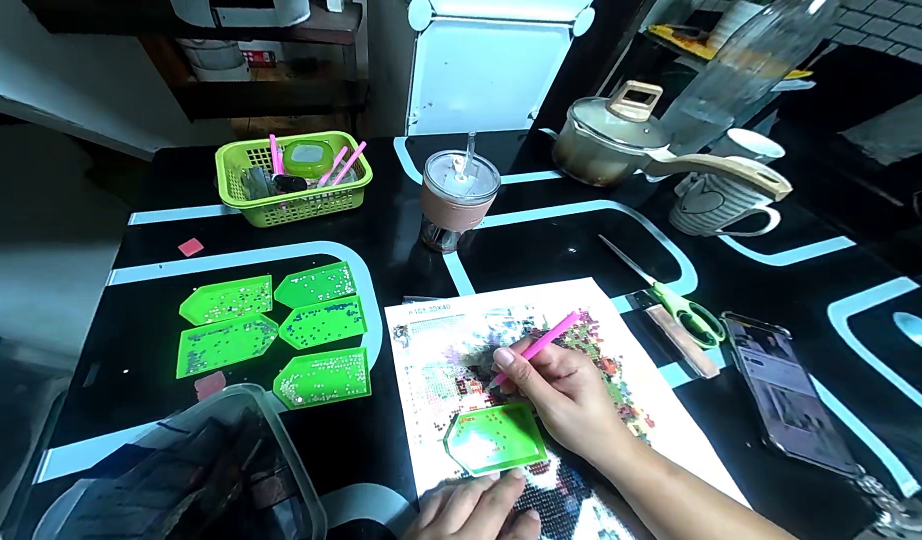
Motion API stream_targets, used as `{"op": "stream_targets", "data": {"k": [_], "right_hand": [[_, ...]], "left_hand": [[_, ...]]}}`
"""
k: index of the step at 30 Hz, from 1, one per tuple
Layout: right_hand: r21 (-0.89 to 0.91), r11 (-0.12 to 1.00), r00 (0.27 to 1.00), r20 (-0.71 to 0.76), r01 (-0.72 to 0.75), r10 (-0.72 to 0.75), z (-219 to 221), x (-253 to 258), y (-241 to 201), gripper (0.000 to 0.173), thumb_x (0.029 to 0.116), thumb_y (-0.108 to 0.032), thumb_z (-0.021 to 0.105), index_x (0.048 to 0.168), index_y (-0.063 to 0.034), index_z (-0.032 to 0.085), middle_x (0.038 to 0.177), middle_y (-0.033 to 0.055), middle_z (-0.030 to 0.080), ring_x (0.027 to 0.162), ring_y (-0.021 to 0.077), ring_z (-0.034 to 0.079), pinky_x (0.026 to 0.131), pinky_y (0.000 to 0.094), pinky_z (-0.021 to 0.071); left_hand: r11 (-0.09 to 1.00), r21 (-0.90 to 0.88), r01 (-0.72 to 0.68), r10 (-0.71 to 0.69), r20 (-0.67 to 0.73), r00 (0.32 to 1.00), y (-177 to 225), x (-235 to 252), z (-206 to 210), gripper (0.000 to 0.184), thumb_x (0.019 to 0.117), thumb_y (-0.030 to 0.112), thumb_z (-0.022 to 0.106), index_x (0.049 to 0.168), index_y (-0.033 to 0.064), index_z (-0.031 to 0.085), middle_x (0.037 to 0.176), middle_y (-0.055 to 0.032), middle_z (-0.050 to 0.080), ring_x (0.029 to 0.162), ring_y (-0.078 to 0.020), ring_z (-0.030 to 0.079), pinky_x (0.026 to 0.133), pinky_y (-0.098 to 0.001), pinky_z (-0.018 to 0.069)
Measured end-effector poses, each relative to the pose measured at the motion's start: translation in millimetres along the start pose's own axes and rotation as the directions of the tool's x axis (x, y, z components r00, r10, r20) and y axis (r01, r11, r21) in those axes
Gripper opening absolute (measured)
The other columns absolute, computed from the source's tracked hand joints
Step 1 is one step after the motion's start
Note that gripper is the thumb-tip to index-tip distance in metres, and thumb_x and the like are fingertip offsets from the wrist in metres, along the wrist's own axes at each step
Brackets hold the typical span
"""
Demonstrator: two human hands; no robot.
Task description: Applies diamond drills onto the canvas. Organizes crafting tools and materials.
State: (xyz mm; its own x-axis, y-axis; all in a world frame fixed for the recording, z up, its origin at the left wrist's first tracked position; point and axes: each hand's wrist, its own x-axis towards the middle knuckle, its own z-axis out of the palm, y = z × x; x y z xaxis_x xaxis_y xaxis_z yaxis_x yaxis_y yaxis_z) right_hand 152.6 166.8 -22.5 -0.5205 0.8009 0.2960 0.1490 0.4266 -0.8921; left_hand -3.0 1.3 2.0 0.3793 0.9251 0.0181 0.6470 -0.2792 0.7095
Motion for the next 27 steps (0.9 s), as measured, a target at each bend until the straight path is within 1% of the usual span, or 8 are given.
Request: {"op": "stream_targets", "data": {"k": [5, 8, 11, 14, 16, 18, 20, 27], "right_hand": [[-0.041, 0.999, 1.0, 0.013, 0.017, -0.017, 1.3, -1.0, 0.4, 0.024, 0.1042, -0.025, 0.059, 0.087, -0.0122, 0.07, 0.074, -0.0061, 0.069, 0.067, 0.0004, 0.065, 0.062, 0.0153, 0.055], [-0.203, 0.972, 0.992, 0.03, 0.122, -0.119, 1.8, -2.1, -0.5, 0.027, 0.1046, -0.028, 0.058, 0.088, -0.0118, 0.071, 0.076, -0.0066, 0.068, 0.071, -0.0008, 0.065, 0.066, 0.0161, 0.0553], [-0.328, 0.922, 0.979, 0.074, 0.205, -0.192, 1.0, -1.1, -3.6, 0.032, 0.1059, -0.032, 0.055, 0.088, -0.011, 0.072, 0.076, -0.0061, 0.067, 0.073, 0.0, 0.061, 0.073, 0.0213, 0.0513], [-0.263, 0.954, 0.989, 0.068, 0.142, -0.129, -2.2, -0.2, -10.2, 0.029, 0.105, -0.032, 0.056, 0.089, -0.0141, 0.073, 0.078, -0.0092, 0.069, 0.074, -0.0011, 0.064, 0.073, 0.0196, 0.0542], [-0.145, 0.978, 0.988, 0.072, 0.148, -0.139, 0.5, -2.6, -15.2, 0.028, 0.1058, -0.028, 0.056, 0.089, -0.0115, 0.071, 0.077, -0.0066, 0.068, 0.073, -0.0003, 0.065, 0.07, 0.0176, 0.0552], [-0.057, 0.982, 0.978, 0.122, 0.18, -0.172, 6.3, -6.6, -17.5, 0.03, 0.1073, -0.025, 0.055, 0.09, -0.0071, 0.07, 0.078, -0.0025, 0.069, 0.075, 0.0012, 0.065, 0.074, 0.0202, 0.0551], [-0.047, 0.978, 0.968, 0.158, 0.205, -0.195, 10.8, -8.6, -16.7, 0.031, 0.1075, -0.024, 0.055, 0.089, -0.0049, 0.07, 0.078, 0.0, 0.069, 0.076, 0.0028, 0.065, 0.078, 0.0229, 0.0536], [-0.062, 0.977, 0.967, 0.164, 0.206, -0.194, 15.5, -9.1, -13.0, 0.031, 0.1069, -0.024, 0.056, 0.089, -0.0044, 0.071, 0.079, 0.0006, 0.07, 0.077, 0.003, 0.064, 0.079, 0.0228, 0.0528]], "left_hand": [[1.0, -0.006, 0.005, -0.005, 0.012, 1.0, 0.7, -0.2, -0.3, 0.042, 0.0962, 0.025, 0.069, 0.134, 0.0084, 0.067, 0.149, -0.0123, 0.056, 0.135, -0.0319, 0.055, 0.11, -0.0462, 0.0443], [1.0, -0.006, 0.004, -0.004, 0.0, 1.0, 0.1, -0.5, 0.3, 0.042, 0.0956, 0.025, 0.07, 0.133, 0.0079, 0.067, 0.149, -0.0124, 0.057, 0.135, -0.0317, 0.056, 0.11, -0.0457, 0.0446], [1.0, -0.008, 0.003, -0.003, 0.006, 1.0, 0.5, -0.3, -0.5, 0.041, 0.0959, 0.024, 0.069, 0.134, 0.008, 0.067, 0.149, -0.0124, 0.057, 0.135, -0.0321, 0.056, 0.111, -0.046, 0.0445], [1.0, -0.014, -0.004, 0.004, -0.003, 1.0, 0.1, -0.7, -0.1, 0.041, 0.0951, 0.023, 0.07, 0.133, 0.0075, 0.068, 0.148, -0.0131, 0.057, 0.135, -0.0324, 0.056, 0.11, -0.0459, 0.0449], [1.0, -0.016, 0.0, 0.0, -0.002, 1.0, 0.3, -0.2, -0.4, 0.041, 0.0952, 0.023, 0.07, 0.133, 0.0078, 0.068, 0.149, -0.0127, 0.057, 0.135, -0.0322, 0.056, 0.11, -0.0464, 0.045], [1.0, -0.022, 0.005, -0.006, -0.004, 1.0, 0.4, -0.6, -0.5, 0.041, 0.0951, 0.023, 0.07, 0.133, 0.0082, 0.068, 0.148, -0.0123, 0.057, 0.135, -0.0323, 0.056, 0.11, -0.0472, 0.0447], [1.0, -0.02, 0.003, -0.003, -0.012, 1.0, 0.6, -0.6, -0.2, 0.041, 0.0945, 0.022, 0.07, 0.132, 0.0079, 0.068, 0.146, -0.0126, 0.059, 0.134, -0.0327, 0.057, 0.109, -0.0477, 0.0457], [0.999, -0.035, -0.003, 0.002, -0.027, 1.0, 0.0, -0.9, 1.4, 0.039, 0.0949, 0.022, 0.07, 0.131, 0.0075, 0.069, 0.145, -0.0134, 0.06, 0.134, -0.0328, 0.057, 0.109, -0.0473, 0.0457]]}}
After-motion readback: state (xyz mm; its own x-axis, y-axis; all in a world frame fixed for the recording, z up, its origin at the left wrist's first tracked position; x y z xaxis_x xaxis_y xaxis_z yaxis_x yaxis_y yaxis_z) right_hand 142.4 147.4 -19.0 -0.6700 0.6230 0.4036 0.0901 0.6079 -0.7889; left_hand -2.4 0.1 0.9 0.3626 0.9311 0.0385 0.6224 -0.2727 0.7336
